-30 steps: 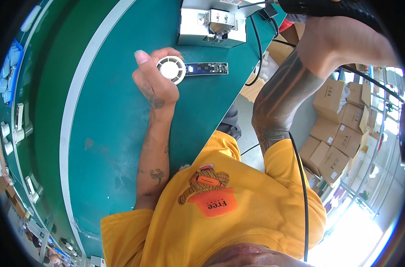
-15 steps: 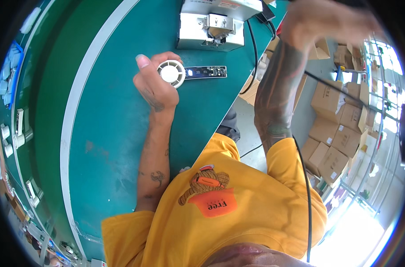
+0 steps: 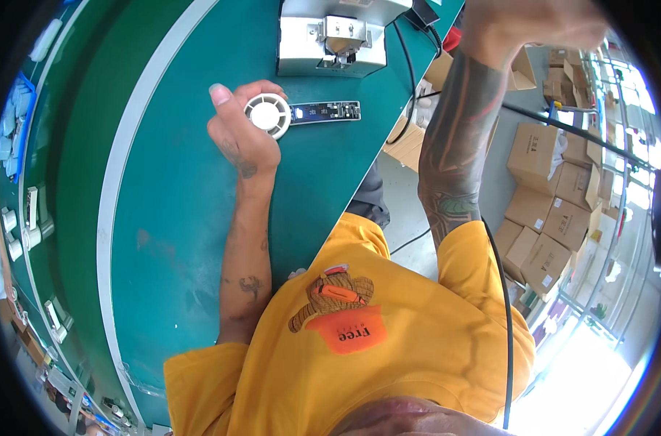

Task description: Assembling electronic components by using an electric screwdriver to secure a small white part to a PCB housing.

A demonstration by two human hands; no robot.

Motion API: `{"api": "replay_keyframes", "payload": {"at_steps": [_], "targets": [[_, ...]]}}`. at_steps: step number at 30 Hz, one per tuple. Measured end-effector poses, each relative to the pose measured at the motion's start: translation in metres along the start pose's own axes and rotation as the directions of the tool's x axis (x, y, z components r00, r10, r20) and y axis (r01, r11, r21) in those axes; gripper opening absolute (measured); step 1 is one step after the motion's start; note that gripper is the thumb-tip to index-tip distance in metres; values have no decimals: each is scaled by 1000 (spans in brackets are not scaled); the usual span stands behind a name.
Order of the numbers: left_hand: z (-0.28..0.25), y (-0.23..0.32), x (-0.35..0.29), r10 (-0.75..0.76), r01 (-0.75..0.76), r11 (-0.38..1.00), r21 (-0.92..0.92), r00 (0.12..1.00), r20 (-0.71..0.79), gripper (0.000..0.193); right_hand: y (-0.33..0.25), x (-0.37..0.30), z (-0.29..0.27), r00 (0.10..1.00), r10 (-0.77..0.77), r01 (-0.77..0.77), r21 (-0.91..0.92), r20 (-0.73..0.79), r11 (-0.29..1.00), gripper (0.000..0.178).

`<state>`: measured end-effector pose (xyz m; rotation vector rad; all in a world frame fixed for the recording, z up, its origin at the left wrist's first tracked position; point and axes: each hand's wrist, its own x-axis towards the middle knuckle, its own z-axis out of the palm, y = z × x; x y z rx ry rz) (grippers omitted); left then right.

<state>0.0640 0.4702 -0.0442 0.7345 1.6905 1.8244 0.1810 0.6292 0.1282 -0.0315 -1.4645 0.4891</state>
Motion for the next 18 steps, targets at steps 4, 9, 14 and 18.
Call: {"api": "replay_keyframes", "payload": {"at_steps": [4,9,14,18], "targets": [[0,-5,1,7,-7,1000,1,1000,27,83,3,-7,7,980,53,-38,81,-192,996,71],[-1,-3,2,-19,19,1000,-4,1000,-5,83,-17,3,20,940,175,-169,48,-291,984,71],[3,-2,2,-39,40,999,-16,999,13,83,-16,-11,35,866,494,-497,-22,-71,868,60],[2,-2,2,-45,45,999,-25,999,10,82,14,-29,42,926,374,-374,-4,57,927,48]]}}
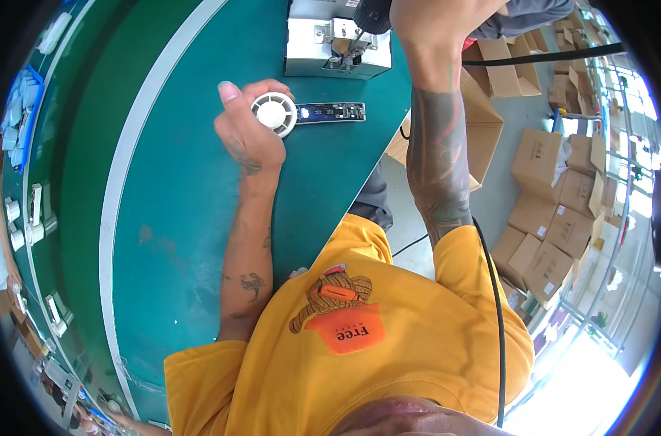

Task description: Assembling electronic components by using an electric screwdriver to secure a small white part to a PCB housing.

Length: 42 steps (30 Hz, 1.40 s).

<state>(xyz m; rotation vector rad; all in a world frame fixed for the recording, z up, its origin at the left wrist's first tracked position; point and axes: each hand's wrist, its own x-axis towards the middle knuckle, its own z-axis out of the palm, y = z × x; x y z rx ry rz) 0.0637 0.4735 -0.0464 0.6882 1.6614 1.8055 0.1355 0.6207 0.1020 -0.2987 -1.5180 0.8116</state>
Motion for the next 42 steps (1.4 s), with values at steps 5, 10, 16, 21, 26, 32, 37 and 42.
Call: {"api": "replay_keyframes", "payload": {"at_steps": [5,10,16,21,26,32,37,42], "targets": [[4,5,1,30,-30,1000,-6,1000,8,82,-1,-11,-1,996,18,-19,-16,-83,1000,47],[3,5,1,32,-32,999,4,999,30,81,-45,-24,14,895,389,-375,106,-216,921,67],[2,7,1,23,-23,1000,12,1000,2,81,-55,-35,26,838,510,-489,149,-193,860,73],[4,5,3,20,-20,1000,12,1000,-13,82,-50,-45,29,804,575,-536,235,-148,810,70],[4,4,5,19,-19,1000,22,1000,2,82,-42,-48,32,802,579,-543,224,-147,809,67],[4,3,6,8,-7,1000,11,1000,-22,82,-34,-58,32,840,528,-498,203,-128,843,63],[2,4,5,61,-61,997,51,998,-6,81,-14,-79,19,942,323,-336,197,96,921,57],[1,0,4,52,-52,999,16,999,-12,81,-12,-83,21,947,303,-318,180,105,931,60]]}}
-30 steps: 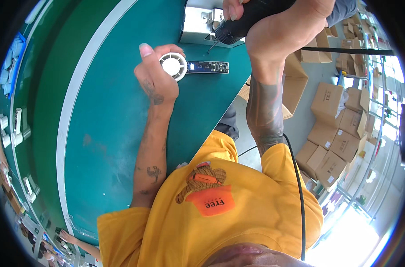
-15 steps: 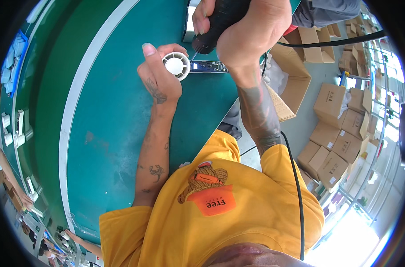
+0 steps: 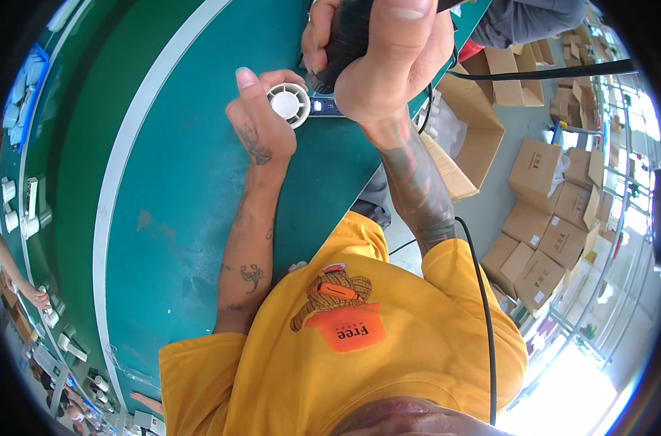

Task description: Assembling electronic components by using an electric screwdriver to secure a small white part to a PCB housing.

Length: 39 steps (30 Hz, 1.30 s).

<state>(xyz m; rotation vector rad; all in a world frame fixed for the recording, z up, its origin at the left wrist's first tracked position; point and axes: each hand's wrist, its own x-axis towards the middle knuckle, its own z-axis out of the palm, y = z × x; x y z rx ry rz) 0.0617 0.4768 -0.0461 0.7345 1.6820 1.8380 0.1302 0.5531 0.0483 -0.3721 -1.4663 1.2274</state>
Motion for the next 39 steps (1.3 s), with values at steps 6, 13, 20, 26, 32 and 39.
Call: {"api": "replay_keyframes", "payload": {"at_steps": [6,13,20,26,32,39], "targets": [[-2,1,-1,-1,1,1000,-14,1000,8,81,-2,2,1,997,7,-6,11,-72,1000,74],[-5,2,-1,23,-23,1000,-4,1000,14,80,-1,-2,6,980,84,-49,192,-179,980,82],[-6,6,-2,55,-56,998,1,998,22,81,-8,-3,3,997,-16,15,-12,-79,1000,84],[-6,4,-3,-42,42,999,-25,999,-19,81,-23,5,-2,981,151,-140,95,-124,986,75],[-6,0,-2,46,-46,998,-42,999,1,80,-67,43,6,900,-32,84,101,-434,991,75],[1,1,-2,-18,19,997,-70,1000,22,80,-31,66,3,922,-231,137,-295,-310,946,66]]}}
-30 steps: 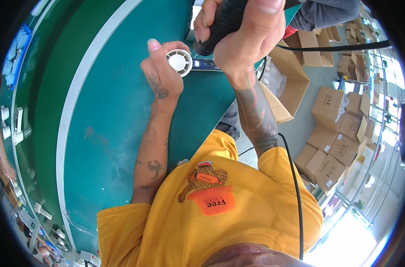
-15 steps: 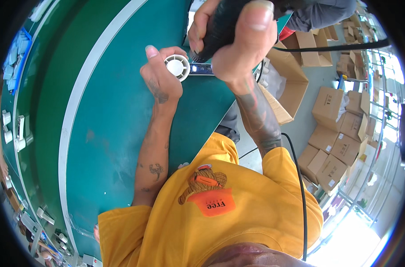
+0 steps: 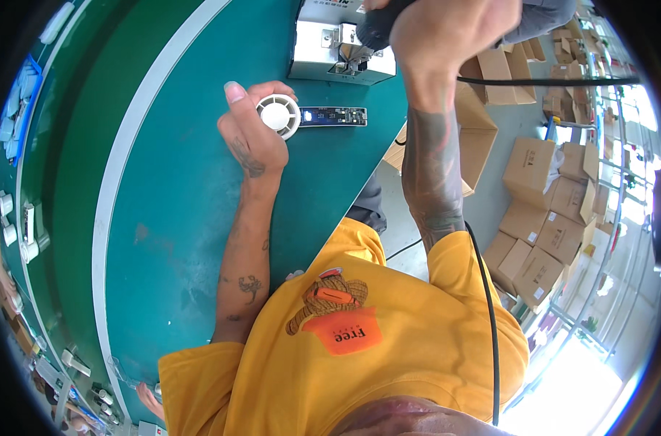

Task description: Assembling electronic components by using an electric screwdriver to secure a small white part to a PCB housing.

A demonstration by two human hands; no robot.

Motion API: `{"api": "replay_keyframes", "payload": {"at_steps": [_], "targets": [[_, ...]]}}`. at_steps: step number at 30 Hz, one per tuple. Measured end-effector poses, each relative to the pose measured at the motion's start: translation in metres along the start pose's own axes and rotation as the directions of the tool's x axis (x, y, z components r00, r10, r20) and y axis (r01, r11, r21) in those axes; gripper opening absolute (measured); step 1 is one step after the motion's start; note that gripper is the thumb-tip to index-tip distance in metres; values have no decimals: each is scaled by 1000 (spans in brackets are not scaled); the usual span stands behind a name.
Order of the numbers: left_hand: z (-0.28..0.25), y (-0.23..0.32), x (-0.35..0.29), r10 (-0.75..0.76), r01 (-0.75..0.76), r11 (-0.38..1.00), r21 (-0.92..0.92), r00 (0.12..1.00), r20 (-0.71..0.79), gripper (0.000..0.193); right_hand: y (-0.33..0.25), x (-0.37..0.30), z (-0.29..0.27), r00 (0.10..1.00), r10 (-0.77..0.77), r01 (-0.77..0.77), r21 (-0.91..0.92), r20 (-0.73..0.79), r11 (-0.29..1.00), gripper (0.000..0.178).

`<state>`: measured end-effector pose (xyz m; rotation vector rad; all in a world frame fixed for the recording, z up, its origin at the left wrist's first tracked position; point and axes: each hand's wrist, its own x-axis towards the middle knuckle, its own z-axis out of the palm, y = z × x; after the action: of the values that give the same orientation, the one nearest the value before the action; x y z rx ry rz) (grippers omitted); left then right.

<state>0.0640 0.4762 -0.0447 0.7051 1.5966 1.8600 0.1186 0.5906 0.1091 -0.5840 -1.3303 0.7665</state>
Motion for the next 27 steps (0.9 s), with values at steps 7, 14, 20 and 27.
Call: {"api": "replay_keyframes", "payload": {"at_steps": [7,14,20,27], "targets": [[-2,-2,0,-6,6,1000,9,1000,-12,80,-24,-21,-13,953,303,-302,180,23,936,66],[-3,5,-1,-5,5,1000,25,1000,-17,81,-14,-50,-28,875,407,-478,341,260,810,77],[-1,10,-1,-55,58,997,58,997,-54,82,-17,-54,-30,840,414,-499,201,351,843,69],[-2,6,0,7,-5,998,68,999,-34,81,-7,-57,-32,859,355,-423,120,370,898,62]]}}
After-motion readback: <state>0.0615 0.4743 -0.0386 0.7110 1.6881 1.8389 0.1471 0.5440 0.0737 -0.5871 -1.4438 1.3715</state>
